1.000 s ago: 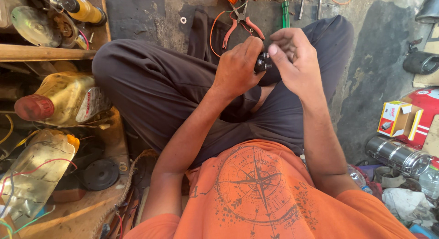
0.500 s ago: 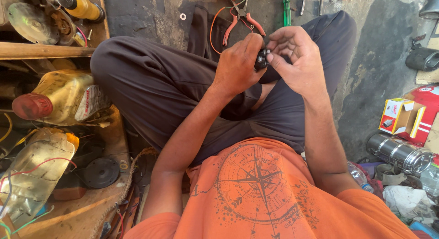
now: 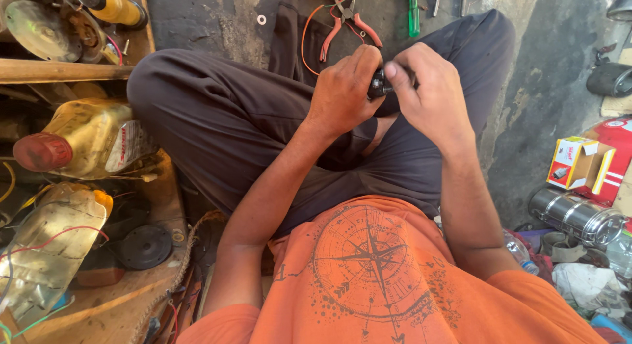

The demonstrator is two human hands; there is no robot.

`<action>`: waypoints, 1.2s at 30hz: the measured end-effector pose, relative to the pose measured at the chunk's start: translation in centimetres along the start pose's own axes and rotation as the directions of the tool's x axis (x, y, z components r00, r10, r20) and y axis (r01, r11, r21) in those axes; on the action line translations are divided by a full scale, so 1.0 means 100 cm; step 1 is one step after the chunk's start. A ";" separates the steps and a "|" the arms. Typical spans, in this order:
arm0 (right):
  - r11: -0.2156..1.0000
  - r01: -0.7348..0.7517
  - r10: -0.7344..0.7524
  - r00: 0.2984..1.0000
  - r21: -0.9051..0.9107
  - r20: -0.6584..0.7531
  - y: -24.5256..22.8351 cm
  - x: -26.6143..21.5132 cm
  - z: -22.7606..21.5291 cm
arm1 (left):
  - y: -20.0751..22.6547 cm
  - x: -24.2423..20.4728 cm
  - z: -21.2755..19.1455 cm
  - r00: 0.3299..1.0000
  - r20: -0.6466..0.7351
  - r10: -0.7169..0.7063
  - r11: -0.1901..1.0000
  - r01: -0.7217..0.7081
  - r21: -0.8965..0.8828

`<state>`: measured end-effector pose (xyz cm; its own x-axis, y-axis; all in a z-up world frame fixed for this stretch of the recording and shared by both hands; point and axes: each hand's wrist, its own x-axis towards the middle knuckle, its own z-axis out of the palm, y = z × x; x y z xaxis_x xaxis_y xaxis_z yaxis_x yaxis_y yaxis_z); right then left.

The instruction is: The person sits on the floor and uses pliers to tighten nuts on a small cylindrical electrical component. They repeatedly adjust the wires and tighten the connections using the pliers.

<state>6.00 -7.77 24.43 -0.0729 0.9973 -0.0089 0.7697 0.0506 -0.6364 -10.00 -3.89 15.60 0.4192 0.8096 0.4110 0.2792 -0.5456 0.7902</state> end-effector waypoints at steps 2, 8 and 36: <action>0.986 0.021 -0.019 1.000 -0.164 0.014 0.001 0.001 0.001 | 0.001 -0.001 0.001 1.000 -0.003 0.005 1.000 -0.005 -0.016; 0.999 0.009 -0.007 0.998 -0.044 0.062 -0.004 0.000 -0.004 | 0.000 -0.002 0.000 1.000 0.019 -0.016 1.000 0.016 -0.008; 0.992 0.039 -0.023 0.992 -0.124 0.124 -0.001 -0.001 -0.005 | -0.001 -0.005 0.008 0.998 0.055 0.012 1.000 -0.012 0.008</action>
<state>6.21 -7.89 24.90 -0.1687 0.9816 -0.0893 0.8388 0.0953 -0.5361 -9.52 -4.39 14.96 0.4688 0.7902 0.3947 0.2812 -0.5571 0.7814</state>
